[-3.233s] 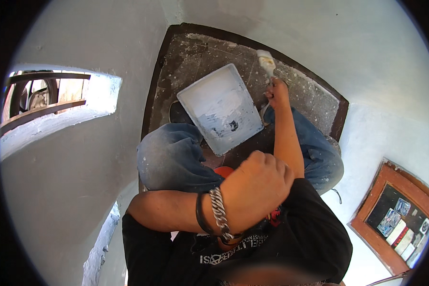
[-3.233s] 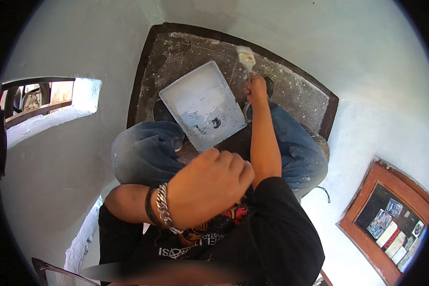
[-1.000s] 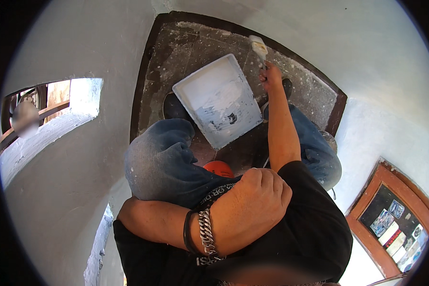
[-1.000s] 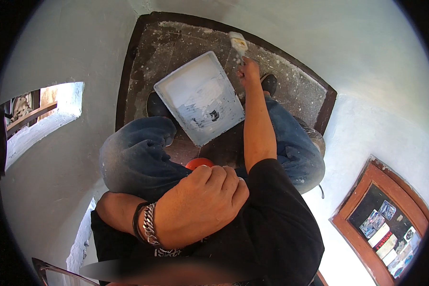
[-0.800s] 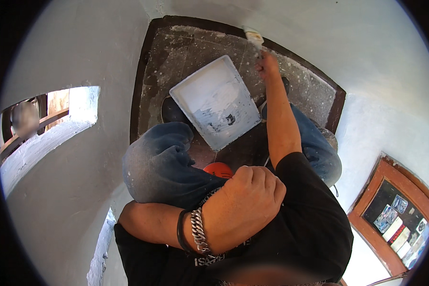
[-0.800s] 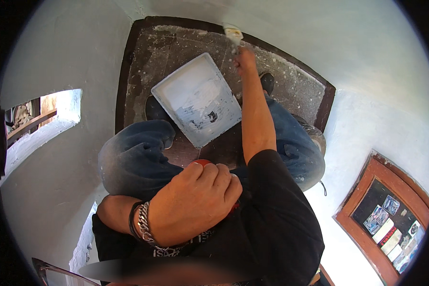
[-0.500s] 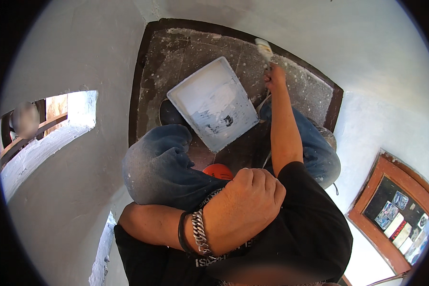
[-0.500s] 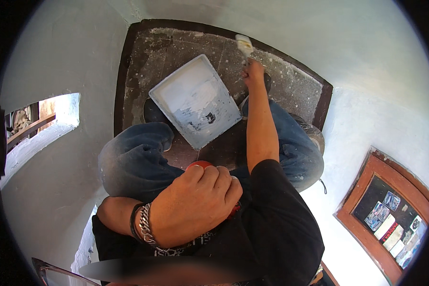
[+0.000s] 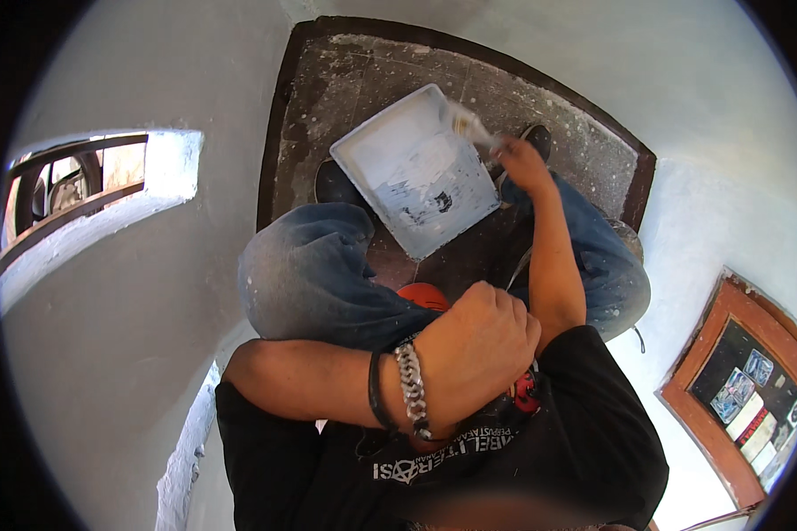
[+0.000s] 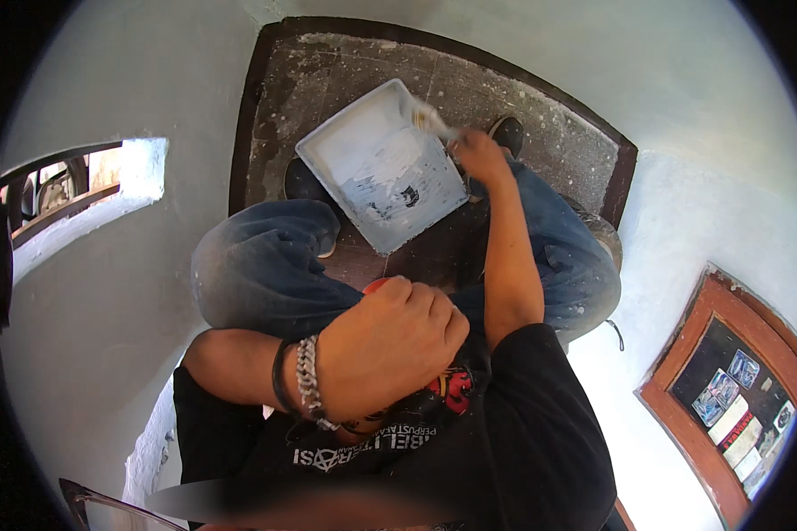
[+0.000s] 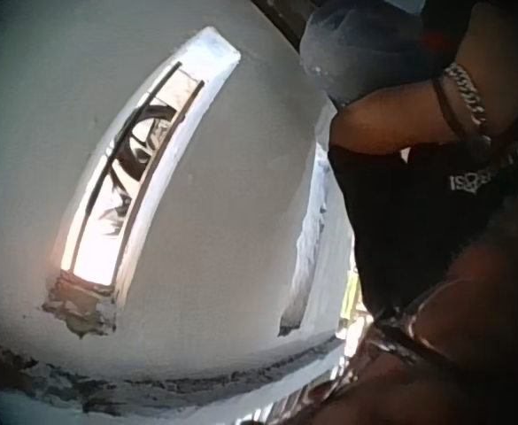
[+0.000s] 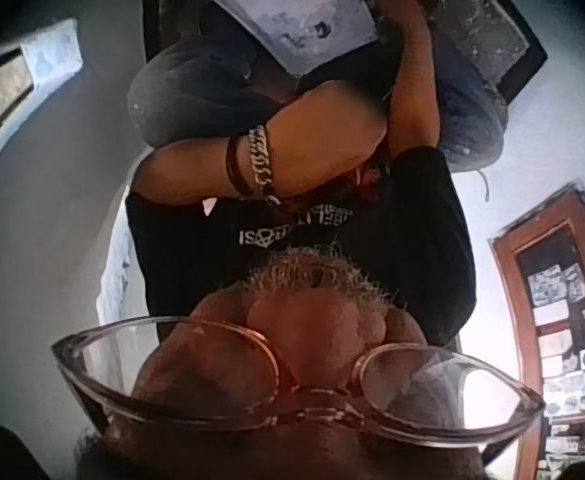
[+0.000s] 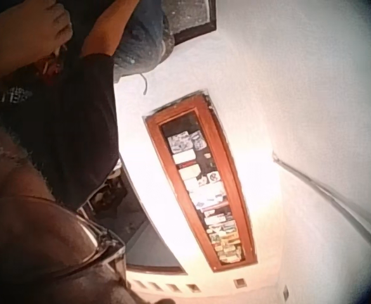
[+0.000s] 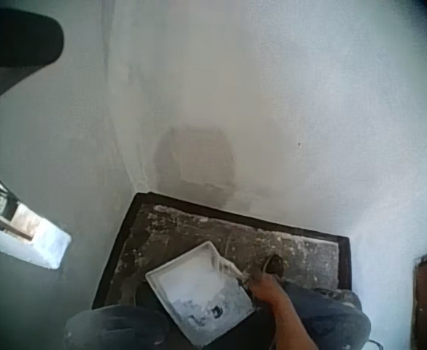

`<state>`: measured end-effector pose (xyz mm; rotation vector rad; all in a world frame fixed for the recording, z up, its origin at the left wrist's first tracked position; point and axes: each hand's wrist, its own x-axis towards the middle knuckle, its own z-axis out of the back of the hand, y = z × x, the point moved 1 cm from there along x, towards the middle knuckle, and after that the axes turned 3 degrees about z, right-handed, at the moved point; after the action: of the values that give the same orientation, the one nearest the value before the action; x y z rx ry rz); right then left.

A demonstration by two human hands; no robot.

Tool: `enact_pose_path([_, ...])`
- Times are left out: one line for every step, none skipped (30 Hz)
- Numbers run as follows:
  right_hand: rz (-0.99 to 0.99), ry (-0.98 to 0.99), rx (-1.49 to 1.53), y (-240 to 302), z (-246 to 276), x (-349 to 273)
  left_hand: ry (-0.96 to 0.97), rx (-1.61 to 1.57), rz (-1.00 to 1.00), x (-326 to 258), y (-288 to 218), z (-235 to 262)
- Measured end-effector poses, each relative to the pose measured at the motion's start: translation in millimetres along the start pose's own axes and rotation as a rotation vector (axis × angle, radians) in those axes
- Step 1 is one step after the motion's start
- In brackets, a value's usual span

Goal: Painting a white wall in a small indoor niche using a brush and a paint tray.

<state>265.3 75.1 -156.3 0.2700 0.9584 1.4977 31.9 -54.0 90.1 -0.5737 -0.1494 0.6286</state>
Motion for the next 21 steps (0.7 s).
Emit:
enact_pose_path([0.176,0.041,-0.483,-10,-11,-6,0.002,0.006,0.002,1,0,-4])
enact_pose_path([0.181,0.04,-0.478,-13,-23,-12,-0.006,0.018,0.006,2,1,-10])
enact_pose_path([0.081,0.125,-0.558,-17,-37,-17,-0.014,0.031,0.01,2,1,-15])
enact_pose_path([-0.014,0.213,-0.633,-16,-53,-22,-0.01,0.037,0.02,2,1,-20])
enact_pose_path([-0.004,0.212,-0.628,-12,-66,-29,0.019,0.042,0.024,2,0,-24])
enact_pose_path([-0.087,0.152,-0.67,-8,-78,-36,0.047,0.046,0.03,2,-1,-28])
enact_pose_path([-0.171,0.089,-0.711,-4,-85,-40,0.049,0.054,0.036,1,-2,-32])
enact_pose_path([-0.16,0.088,-0.705,1,-89,-41,0.067,0.043,0.036,0,-3,-37])
enact_pose_path([-0.204,0.068,-0.683,5,-93,-41,0.087,0.032,0.038,-1,-4,-41])
enact_pose_path([-0.258,0.044,-0.665,5,-94,-43,0.088,0.035,0.037,0,-4,-45])
enact_pose_path([-0.256,0.043,-0.662,3,-98,-43,0.09,0.031,0.026,1,-4,-48])
enact_pose_path([-0.257,0.084,-0.659,0,-103,-41,0.093,0.026,0.014,2,-3,-51])
enact_pose_path([-0.247,0.129,-0.653,5,-108,-38,0.096,0.033,0.026,1,-3,-52])
enact_pose_path([-0.236,0.131,-0.647,10,-115,-38,0.078,0.033,0.032,0,-2,-53])
enact_pose_path([-0.237,0.177,-0.613,15,-127,-38,0.06,0.032,0.036,-1,0,-54])
enact_pose_path([-0.238,0.228,-0.582,24,-137,-41,0.062,0.034,0.048,-2,1,-55])
enact_pose_path([-0.229,0.234,-0.58,32,-144,-44,0.029,0.038,0.043,-2,2,-56])
enact_pose_path([-0.196,0.279,-0.577,40,-150,-46,-0.004,0.043,0.036,-3,4,-57])
enact_pose_path([-0.171,0.319,-0.576,44,-155,-50,-0.005,0.043,0.038,-3,5,-59])
enact_pose_path([-0.169,0.319,-0.576,46,-160,-54,-0.036,0.059,0.029,-2,6,-62])
enact_pose_path([-0.103,0.319,-0.591,48,-166,-58,-0.067,0.074,0.018,-2,7,-63])
